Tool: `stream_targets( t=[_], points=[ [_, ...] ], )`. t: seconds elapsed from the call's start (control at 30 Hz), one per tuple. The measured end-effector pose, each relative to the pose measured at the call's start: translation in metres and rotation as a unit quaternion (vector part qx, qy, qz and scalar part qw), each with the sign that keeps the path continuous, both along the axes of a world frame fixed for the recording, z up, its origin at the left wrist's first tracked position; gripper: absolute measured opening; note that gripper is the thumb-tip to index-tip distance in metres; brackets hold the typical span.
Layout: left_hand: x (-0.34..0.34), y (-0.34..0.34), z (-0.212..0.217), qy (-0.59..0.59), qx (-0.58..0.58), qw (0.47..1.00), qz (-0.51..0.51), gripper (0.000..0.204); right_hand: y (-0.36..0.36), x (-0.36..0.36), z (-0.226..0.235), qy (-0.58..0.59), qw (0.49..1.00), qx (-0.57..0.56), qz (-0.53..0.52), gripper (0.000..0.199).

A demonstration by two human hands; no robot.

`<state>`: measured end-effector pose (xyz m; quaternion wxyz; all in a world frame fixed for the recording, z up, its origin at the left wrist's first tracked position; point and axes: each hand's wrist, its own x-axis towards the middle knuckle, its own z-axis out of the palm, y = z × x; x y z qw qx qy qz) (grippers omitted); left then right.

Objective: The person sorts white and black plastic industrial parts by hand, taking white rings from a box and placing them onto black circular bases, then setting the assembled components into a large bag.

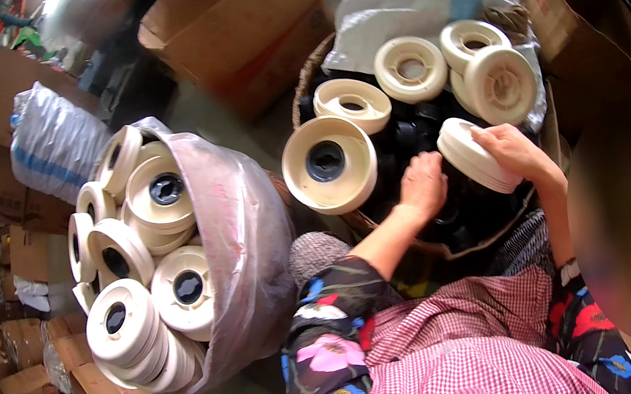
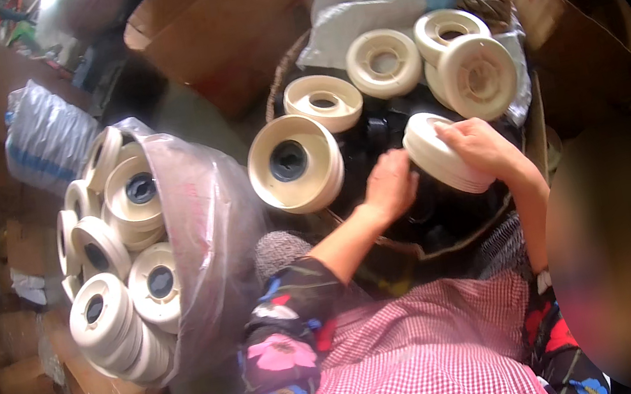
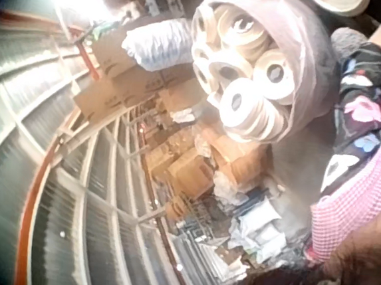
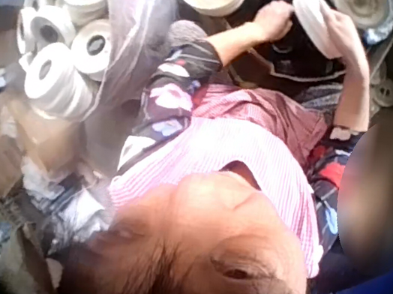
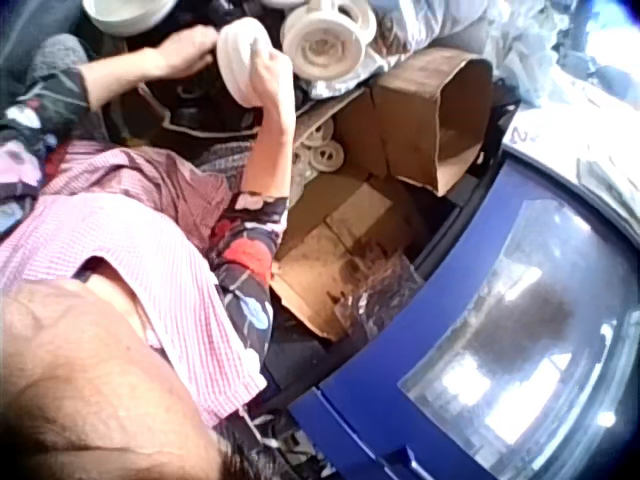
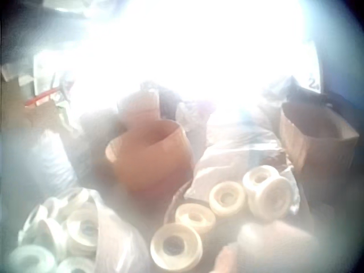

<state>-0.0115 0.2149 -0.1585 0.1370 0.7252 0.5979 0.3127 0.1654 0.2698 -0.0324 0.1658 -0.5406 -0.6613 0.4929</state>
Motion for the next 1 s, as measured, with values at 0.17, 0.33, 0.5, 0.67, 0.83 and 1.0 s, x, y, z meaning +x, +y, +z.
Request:
stream_targets(
  t=[0.17,0.33,0.5,0.67,0.83,1.0],
  points=[
    [0.004,0.01,-0.037,0.079,-0.064,0.995,-0.009,0.027,-0.003,-0.009,-0.003,0.138,0.986,-0.065,-0.066,0.042],
    [0.001,0.011,-0.008,-0.051,-0.131,0.99,0.028,0.023,-0.002,-0.005,0.001,0.269,0.951,-0.111,-0.102,0.031],
    [-0.016,0.011,0.041,-0.389,-0.028,0.92,-0.039,0.016,0.004,0.001,-0.007,0.288,0.945,-0.102,-0.117,0.022],
    [-0.027,0.003,0.064,-0.578,-0.093,0.802,-0.124,0.021,-0.012,-0.019,-0.017,0.297,0.944,-0.118,-0.085,0.018],
    [-0.036,0.002,0.088,-0.566,-0.138,0.809,-0.076,0.054,-0.015,-0.024,-0.016,0.346,0.931,-0.095,-0.061,0.018],
    [-0.044,0.006,0.096,-0.622,-0.267,0.728,-0.108,0.058,-0.02,-0.03,-0.011,0.253,0.935,0.243,0.056,0.016]
  ],
)
